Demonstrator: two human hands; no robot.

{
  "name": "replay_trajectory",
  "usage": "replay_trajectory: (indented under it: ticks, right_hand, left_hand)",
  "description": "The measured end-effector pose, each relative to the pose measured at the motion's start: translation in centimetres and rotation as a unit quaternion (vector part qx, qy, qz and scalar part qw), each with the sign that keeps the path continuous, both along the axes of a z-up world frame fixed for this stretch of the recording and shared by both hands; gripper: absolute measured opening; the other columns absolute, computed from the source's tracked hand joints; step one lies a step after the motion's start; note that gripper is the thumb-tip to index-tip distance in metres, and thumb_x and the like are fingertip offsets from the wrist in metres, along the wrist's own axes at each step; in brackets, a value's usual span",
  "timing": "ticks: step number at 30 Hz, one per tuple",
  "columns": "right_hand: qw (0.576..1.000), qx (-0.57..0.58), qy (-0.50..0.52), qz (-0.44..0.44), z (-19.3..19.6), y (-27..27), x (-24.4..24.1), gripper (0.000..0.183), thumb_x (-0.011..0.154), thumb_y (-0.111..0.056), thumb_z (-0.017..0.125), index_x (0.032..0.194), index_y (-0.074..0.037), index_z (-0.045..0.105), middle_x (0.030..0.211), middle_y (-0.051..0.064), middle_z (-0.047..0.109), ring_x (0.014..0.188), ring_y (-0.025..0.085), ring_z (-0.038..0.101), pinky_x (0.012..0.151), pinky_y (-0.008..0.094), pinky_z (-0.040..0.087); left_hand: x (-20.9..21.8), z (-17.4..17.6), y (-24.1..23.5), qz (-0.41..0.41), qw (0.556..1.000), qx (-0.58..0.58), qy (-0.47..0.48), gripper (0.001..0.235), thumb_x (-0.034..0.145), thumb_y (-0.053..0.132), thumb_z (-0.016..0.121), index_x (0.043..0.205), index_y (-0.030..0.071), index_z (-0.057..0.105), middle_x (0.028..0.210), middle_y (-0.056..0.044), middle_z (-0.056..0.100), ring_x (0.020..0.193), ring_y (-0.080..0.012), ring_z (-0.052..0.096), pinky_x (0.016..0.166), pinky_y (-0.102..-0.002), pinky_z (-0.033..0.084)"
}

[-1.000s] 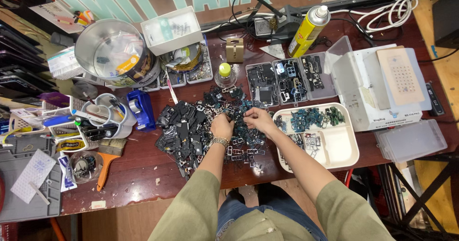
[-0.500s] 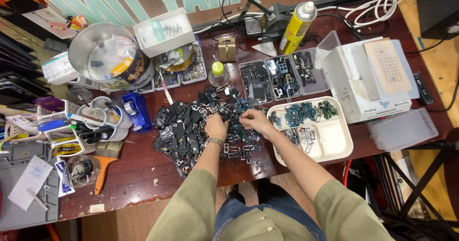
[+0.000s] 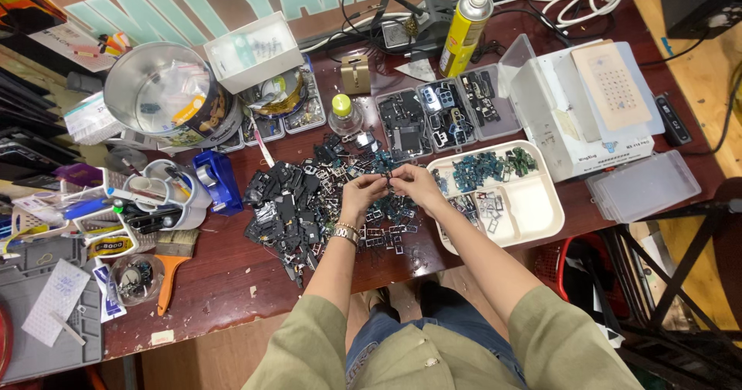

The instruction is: The person sorts small electronic components from a large pile on a workbench into a compartmentalized tray. They pick up individual pieces, separate them, and place them into specific sections of the tray.

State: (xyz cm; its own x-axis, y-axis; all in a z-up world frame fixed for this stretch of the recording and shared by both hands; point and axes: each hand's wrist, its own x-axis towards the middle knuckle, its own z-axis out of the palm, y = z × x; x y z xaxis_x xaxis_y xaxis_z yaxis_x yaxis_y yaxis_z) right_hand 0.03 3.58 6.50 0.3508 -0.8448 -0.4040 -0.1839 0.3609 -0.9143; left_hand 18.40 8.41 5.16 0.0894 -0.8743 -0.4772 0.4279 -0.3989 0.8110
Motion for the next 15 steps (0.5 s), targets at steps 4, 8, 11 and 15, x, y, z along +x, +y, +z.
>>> replay_trajectory:
  ticks: [4,8,11,15]
  right_hand:
    - [0.998,0.017,-0.057,-0.005,-0.5,0.3,-2.5,0.017,0.093,-0.01,0.071,0.107,-0.001,0.069,0.098,0.005,0.073,0.085,0.012,0.071,0.075,0.027,0.06]
    - [0.999,0.029,-0.024,-0.027,-1.1,1.4,-6.9,0.015,0.093,-0.011,0.072,0.105,-0.003,0.07,0.094,0.006,0.072,0.081,0.013,0.07,0.073,0.026,0.059]
    - [0.999,0.005,0.044,-0.031,-0.9,2.4,-10.8,0.014,0.092,-0.011,0.074,0.102,-0.003,0.071,0.093,0.006,0.072,0.079,0.012,0.068,0.071,0.027,0.057]
    - [0.989,-0.036,0.142,-0.032,0.3,5.4,-14.1,0.019,0.086,-0.009,0.078,0.103,-0.003,0.074,0.093,0.008,0.076,0.078,0.013,0.069,0.07,0.027,0.057]
  left_hand:
    - [-1.7,0.5,0.1,-0.026,0.999,0.01,0.038,0.024,0.09,0.006,0.076,0.11,-0.006,0.073,0.103,-0.013,0.075,0.085,-0.0191,0.075,0.077,-0.028,0.064]
    - [-4.7,0.5,0.1,-0.093,0.994,0.009,0.053,0.027,0.092,0.012,0.073,0.115,-0.004,0.073,0.105,-0.013,0.076,0.086,-0.0194,0.076,0.078,-0.029,0.064]
    - [-6.7,0.1,0.0,-0.137,0.99,0.027,0.025,0.028,0.095,0.017,0.07,0.116,-0.001,0.074,0.106,-0.012,0.077,0.087,-0.018,0.076,0.077,-0.028,0.064]
    - [-7.6,-1.4,0.3,-0.133,0.99,0.041,-0.015,0.025,0.096,0.019,0.069,0.114,0.003,0.076,0.105,-0.01,0.077,0.084,-0.0152,0.075,0.075,-0.027,0.063]
